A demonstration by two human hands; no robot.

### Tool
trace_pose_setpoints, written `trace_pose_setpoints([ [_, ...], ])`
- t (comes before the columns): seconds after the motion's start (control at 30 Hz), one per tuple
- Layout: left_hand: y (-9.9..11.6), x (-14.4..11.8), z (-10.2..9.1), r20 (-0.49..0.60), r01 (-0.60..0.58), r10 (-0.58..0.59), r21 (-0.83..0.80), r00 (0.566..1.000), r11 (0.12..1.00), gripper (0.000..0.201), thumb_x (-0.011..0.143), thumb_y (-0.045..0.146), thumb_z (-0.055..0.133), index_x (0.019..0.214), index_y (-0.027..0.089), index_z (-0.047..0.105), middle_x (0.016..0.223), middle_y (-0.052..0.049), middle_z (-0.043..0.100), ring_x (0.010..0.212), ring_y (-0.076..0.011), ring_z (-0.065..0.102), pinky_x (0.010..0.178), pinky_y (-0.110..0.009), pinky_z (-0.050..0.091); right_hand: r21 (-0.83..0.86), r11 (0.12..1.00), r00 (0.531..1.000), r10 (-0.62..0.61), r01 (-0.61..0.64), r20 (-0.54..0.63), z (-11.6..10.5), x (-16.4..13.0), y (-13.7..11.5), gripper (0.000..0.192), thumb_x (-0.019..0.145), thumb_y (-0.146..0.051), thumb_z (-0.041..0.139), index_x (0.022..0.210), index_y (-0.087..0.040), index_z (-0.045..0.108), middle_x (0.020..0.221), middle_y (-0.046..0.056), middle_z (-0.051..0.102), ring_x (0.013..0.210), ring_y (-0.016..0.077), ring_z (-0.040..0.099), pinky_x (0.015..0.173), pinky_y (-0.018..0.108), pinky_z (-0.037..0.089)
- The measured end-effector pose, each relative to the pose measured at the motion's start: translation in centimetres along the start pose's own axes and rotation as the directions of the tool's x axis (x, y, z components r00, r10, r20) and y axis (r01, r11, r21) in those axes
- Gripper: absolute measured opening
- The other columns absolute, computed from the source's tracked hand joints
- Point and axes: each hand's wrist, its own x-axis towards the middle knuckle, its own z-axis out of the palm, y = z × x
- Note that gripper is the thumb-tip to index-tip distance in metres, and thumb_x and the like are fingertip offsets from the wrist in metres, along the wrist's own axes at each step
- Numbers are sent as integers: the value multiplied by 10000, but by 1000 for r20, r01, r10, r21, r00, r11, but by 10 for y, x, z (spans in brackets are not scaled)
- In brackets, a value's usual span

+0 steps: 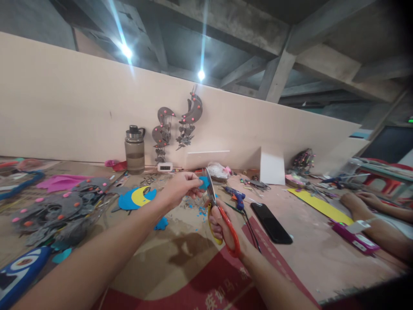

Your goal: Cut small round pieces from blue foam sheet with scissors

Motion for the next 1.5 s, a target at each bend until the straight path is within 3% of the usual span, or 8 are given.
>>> trace_pose_setpoints([
  [0.5, -4, -1, 2, 26, 21, -21, -29, 999, 999, 221, 684, 293, 731, 656, 133, 582, 580, -47, 670, 481, -103, 595, 475, -207, 433, -1, 1000, 1000, 7, -7, -22, -1, 1, 2, 547, 699, -661, 708, 898, -259, 396, 568, -117, 330, 401, 36, 230, 345, 137, 156],
  [0.7, -4, -2, 4, 21, 34, -33, -57, 999, 998, 273, 674, 316, 754, 650, 138, 549, 616, -57, 679, 501, -106, 607, 469, -202, 421, -8, 1000, 998, -13, 13, -62, 0, -1, 3, 552, 719, -673, 685, 955, -262, 402, 564, -120, 350, 381, 44, 258, 324, 143, 215],
  [0.93, -3, 0, 4, -87, -23, 12, -119, 996, 993, 298, 641, 270, 775, 727, 154, 515, 683, -21, 664, 608, -141, 668, 533, -220, 469, -12, 998, 996, -66, 65, -61, -2, 1, 3, 498, 772, -652, 652, 815, -247, 367, 572, -100, 343, 395, 50, 264, 327, 163, 246],
  [1.07, -4, 3, 2, -136, -89, 71, -127, 988, 988, 256, 654, 229, 740, 767, 157, 522, 654, 2, 636, 534, -96, 591, 497, -196, 407, -5, 994, 992, -108, 108, -60, -7, 7, 8, 500, 770, -628, 675, 810, -240, 362, 616, -82, 360, 445, 54, 299, 393, 184, 251],
  [1.3, -6, 5, -1, -73, -118, 108, -158, 992, 980, 191, 645, 235, 726, 671, 134, 565, 526, 45, 512, 464, -41, 398, 470, -182, 293, -1, 995, 995, -99, 99, 29, -7, 6, 7, 500, 792, -641, 645, 1013, -252, 423, 666, -74, 372, 489, 72, 292, 459, 222, 242],
  [1.37, -7, 5, -2, -69, -111, 102, -144, 992, 983, 190, 645, 244, 722, 651, 135, 566, 515, 47, 496, 466, -47, 404, 472, -187, 294, 20, 997, 995, -80, 79, 66, -7, 5, 6, 493, 796, -628, 651, 1030, -255, 429, 670, -76, 358, 492, 70, 279, 465, 223, 227],
  [1.5, -8, 5, -3, -71, -64, 57, -108, 996, 992, 186, 643, 261, 711, 675, 136, 577, 608, -7, 607, 512, -80, 508, 508, -207, 369, 28, 997, 994, -69, 67, 87, -7, 4, 7, 476, 792, -629, 657, 990, -254, 442, 669, -75, 340, 491, 67, 280, 463, 227, 213],
])
